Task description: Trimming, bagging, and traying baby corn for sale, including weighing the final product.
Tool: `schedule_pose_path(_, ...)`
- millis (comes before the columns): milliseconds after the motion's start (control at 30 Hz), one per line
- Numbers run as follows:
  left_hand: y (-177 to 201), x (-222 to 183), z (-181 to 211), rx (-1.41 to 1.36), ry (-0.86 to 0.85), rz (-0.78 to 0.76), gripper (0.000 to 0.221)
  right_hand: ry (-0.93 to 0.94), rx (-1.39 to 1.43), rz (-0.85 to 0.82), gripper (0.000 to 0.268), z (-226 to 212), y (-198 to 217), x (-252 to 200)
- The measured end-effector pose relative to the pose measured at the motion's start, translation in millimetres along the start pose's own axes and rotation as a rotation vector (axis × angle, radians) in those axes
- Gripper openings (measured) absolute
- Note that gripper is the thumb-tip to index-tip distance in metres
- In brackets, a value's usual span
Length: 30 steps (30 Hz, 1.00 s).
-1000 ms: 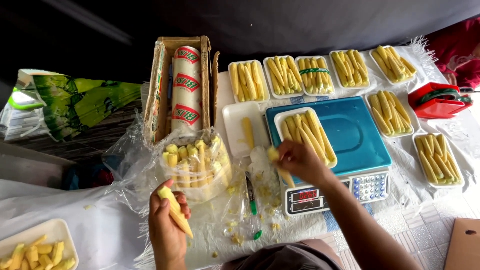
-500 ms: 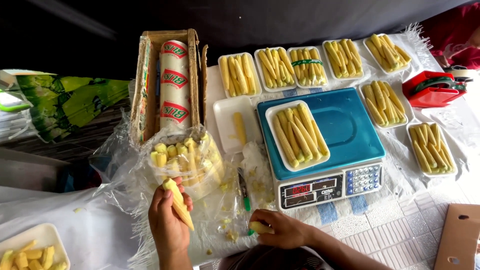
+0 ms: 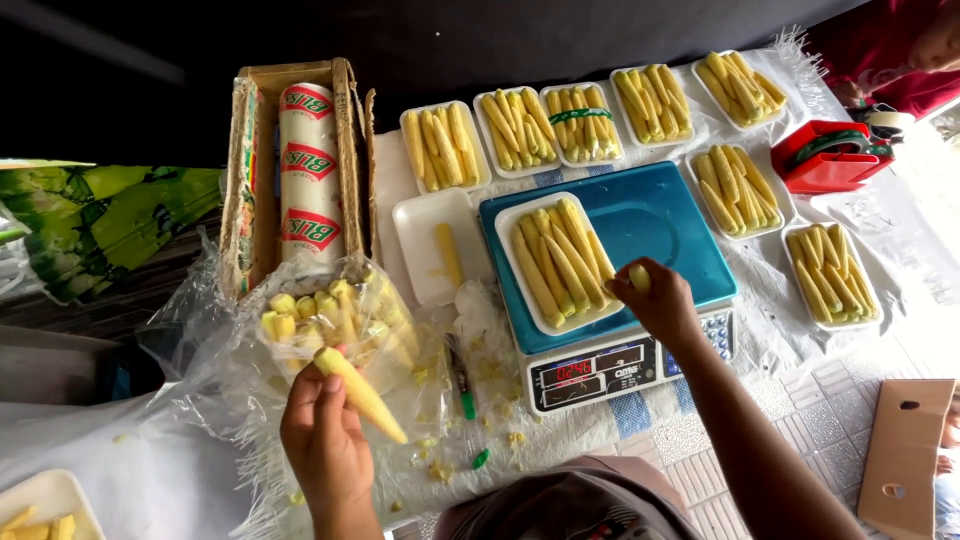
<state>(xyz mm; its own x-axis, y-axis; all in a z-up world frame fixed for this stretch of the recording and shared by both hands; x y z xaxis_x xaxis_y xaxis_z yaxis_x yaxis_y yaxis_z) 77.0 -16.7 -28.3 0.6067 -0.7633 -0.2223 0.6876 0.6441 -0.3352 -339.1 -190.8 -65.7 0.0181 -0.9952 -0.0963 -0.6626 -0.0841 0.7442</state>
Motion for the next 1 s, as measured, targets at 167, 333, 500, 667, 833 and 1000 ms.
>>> schedule_pose_path(167,-36,-9,4,0.178,-0.026,-0.060,0.030,-0.098,-0.102,0.007,0.029,13,-3,19)
schedule_pose_path(333,-85,3,-16,0.115,-0.065,-0.227,0.039,-0.165,-0.126,-0.008,0.026,11,-2,22)
schedule_pose_path(500,-159,22,-41,0.210,-0.070,-0.246,0.035,-0.143,-0.038,0.052,0.020,57,-18,44)
schedule_pose_path(667,-206,76,-114,0.429,-0.142,-0.241,0.035,-0.179,0.255,0.039,0.015,39,4,30)
schedule_pose_path(833,-230,101,-146,0.808,-0.106,-0.178,0.033,-0.196,0.411,0.088,0.012,29,40,8)
schedule_pose_path(1000,-237,105,-152,0.904,-0.128,-0.158,0.030,-0.211,0.479,0.112,0.013,25,61,-5)
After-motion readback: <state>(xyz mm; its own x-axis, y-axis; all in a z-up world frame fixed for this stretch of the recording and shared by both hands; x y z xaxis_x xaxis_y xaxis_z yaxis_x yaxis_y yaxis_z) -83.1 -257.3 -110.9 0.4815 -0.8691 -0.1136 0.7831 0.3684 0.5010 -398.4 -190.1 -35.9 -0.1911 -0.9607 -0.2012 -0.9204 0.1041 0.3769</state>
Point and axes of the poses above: each hand's wrist, its own x-axis towards the middle knuckle, its own y-axis out of the back of the hand, z = x × y, the point moved 6 cm from there along x, towards the middle knuckle, and after that the axes turned 2 degrees about y, right-handed, at the moved point
